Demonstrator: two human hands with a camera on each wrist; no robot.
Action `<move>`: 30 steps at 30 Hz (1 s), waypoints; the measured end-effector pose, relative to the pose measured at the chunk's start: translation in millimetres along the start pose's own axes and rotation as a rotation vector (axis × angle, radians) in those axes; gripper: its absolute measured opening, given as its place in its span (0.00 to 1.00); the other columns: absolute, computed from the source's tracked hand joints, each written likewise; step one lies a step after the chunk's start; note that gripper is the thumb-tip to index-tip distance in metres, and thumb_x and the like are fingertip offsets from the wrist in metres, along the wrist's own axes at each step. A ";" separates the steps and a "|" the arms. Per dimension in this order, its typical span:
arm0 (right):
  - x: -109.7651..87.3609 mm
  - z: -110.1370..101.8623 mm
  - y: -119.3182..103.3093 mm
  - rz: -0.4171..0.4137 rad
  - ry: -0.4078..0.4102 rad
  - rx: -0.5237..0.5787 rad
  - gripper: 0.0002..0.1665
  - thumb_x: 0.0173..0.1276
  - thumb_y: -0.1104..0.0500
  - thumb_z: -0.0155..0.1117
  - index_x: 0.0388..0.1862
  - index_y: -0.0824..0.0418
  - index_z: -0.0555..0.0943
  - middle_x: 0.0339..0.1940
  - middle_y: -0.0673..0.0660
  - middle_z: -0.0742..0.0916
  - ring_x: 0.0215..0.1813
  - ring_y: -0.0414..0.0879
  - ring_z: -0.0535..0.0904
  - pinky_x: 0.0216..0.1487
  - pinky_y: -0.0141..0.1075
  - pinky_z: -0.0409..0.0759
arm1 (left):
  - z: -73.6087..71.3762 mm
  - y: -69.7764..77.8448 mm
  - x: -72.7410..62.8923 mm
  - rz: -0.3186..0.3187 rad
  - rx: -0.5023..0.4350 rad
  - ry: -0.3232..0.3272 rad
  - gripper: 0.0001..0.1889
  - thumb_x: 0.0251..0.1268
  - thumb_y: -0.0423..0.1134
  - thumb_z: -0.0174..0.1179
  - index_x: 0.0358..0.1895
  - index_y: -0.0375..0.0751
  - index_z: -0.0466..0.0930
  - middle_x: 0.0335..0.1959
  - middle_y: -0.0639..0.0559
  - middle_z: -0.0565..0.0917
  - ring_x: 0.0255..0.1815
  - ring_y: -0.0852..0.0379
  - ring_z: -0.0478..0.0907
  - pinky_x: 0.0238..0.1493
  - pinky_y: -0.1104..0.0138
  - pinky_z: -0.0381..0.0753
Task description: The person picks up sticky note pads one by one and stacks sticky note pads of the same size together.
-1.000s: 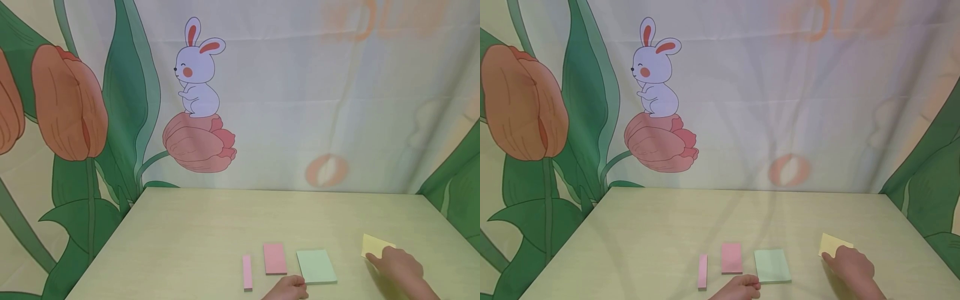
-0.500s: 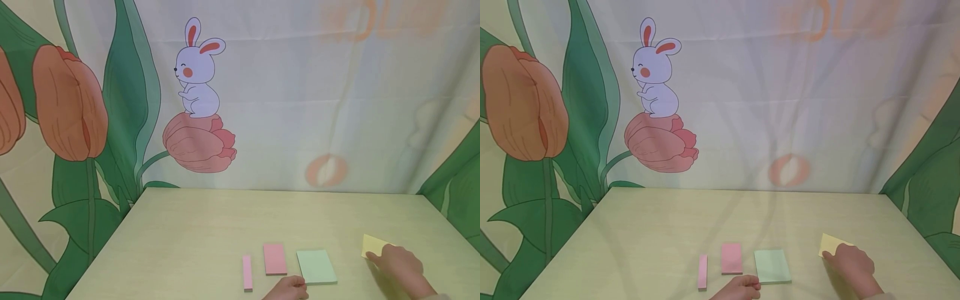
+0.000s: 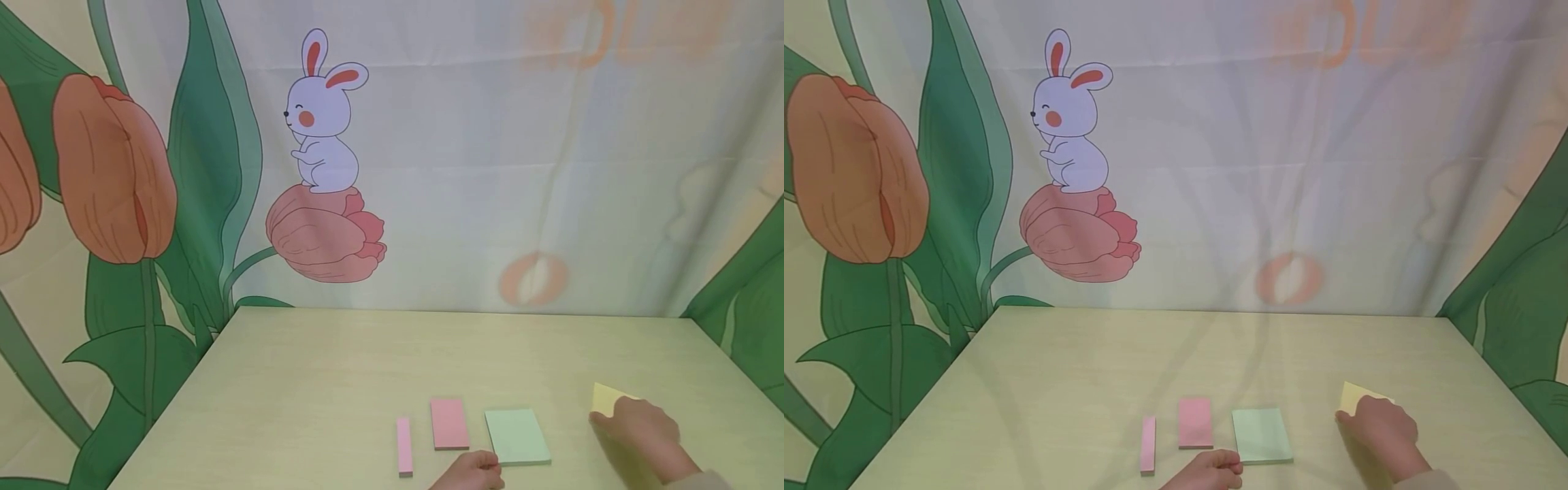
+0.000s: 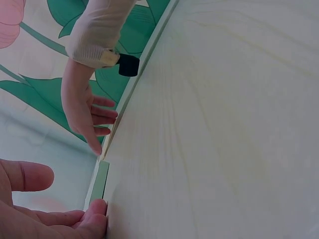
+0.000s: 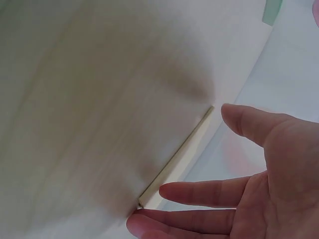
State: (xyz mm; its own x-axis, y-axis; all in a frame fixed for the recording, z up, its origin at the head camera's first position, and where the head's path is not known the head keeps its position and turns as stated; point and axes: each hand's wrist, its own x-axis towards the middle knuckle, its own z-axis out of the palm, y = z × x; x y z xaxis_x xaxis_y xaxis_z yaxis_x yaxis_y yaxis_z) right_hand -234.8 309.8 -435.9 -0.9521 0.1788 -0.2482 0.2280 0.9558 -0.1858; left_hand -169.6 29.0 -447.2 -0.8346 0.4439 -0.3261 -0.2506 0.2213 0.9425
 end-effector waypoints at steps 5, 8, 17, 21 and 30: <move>1.8 2.5 -2.2 -0.006 0.005 -0.020 0.33 0.55 0.36 0.52 0.32 0.67 0.75 0.24 0.60 0.76 0.27 0.50 0.70 0.24 0.42 0.69 | -0.2 -1.0 0.2 0.005 0.004 0.001 0.21 0.54 0.29 0.51 0.51 0.18 0.67 0.48 0.33 0.76 0.53 0.41 0.70 0.54 0.53 0.69; 2.0 3.4 -1.8 -0.026 0.023 -0.023 0.32 0.54 0.36 0.52 0.31 0.67 0.75 0.24 0.59 0.76 0.27 0.50 0.70 0.23 0.42 0.69 | -0.4 -1.3 0.4 -0.003 -0.008 -0.003 0.21 0.55 0.30 0.50 0.51 0.19 0.67 0.48 0.33 0.76 0.54 0.40 0.70 0.54 0.53 0.69; 5.9 4.7 -0.3 -0.027 0.044 -0.023 0.34 0.52 0.35 0.53 0.31 0.67 0.75 0.23 0.60 0.76 0.26 0.50 0.71 0.22 0.43 0.69 | -0.4 -2.3 0.1 0.025 0.011 0.005 0.21 0.54 0.29 0.51 0.51 0.18 0.67 0.48 0.33 0.76 0.53 0.40 0.70 0.54 0.52 0.69; 5.1 3.3 -1.9 -0.021 0.036 -0.019 0.38 0.52 0.33 0.53 0.34 0.69 0.74 0.24 0.60 0.76 0.26 0.50 0.70 0.23 0.41 0.69 | -0.3 -3.6 1.3 0.023 0.010 0.004 0.21 0.54 0.29 0.51 0.51 0.18 0.67 0.48 0.32 0.76 0.54 0.40 0.70 0.55 0.52 0.68; 6.6 2.2 -2.2 -0.023 0.023 -0.034 0.37 0.53 0.34 0.53 0.35 0.70 0.74 0.24 0.60 0.76 0.27 0.50 0.70 0.24 0.42 0.70 | -0.6 -3.4 2.1 0.004 0.016 0.009 0.21 0.54 0.30 0.51 0.51 0.19 0.67 0.48 0.34 0.76 0.54 0.40 0.70 0.54 0.52 0.69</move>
State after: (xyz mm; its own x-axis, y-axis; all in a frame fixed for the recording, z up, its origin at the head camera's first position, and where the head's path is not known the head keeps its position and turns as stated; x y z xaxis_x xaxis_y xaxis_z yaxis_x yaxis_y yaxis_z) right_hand -241.1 308.4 -439.2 -0.9615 0.1621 -0.2221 0.1996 0.9670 -0.1582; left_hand -170.7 28.7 -451.1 -0.8401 0.4369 -0.3214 -0.2393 0.2330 0.9426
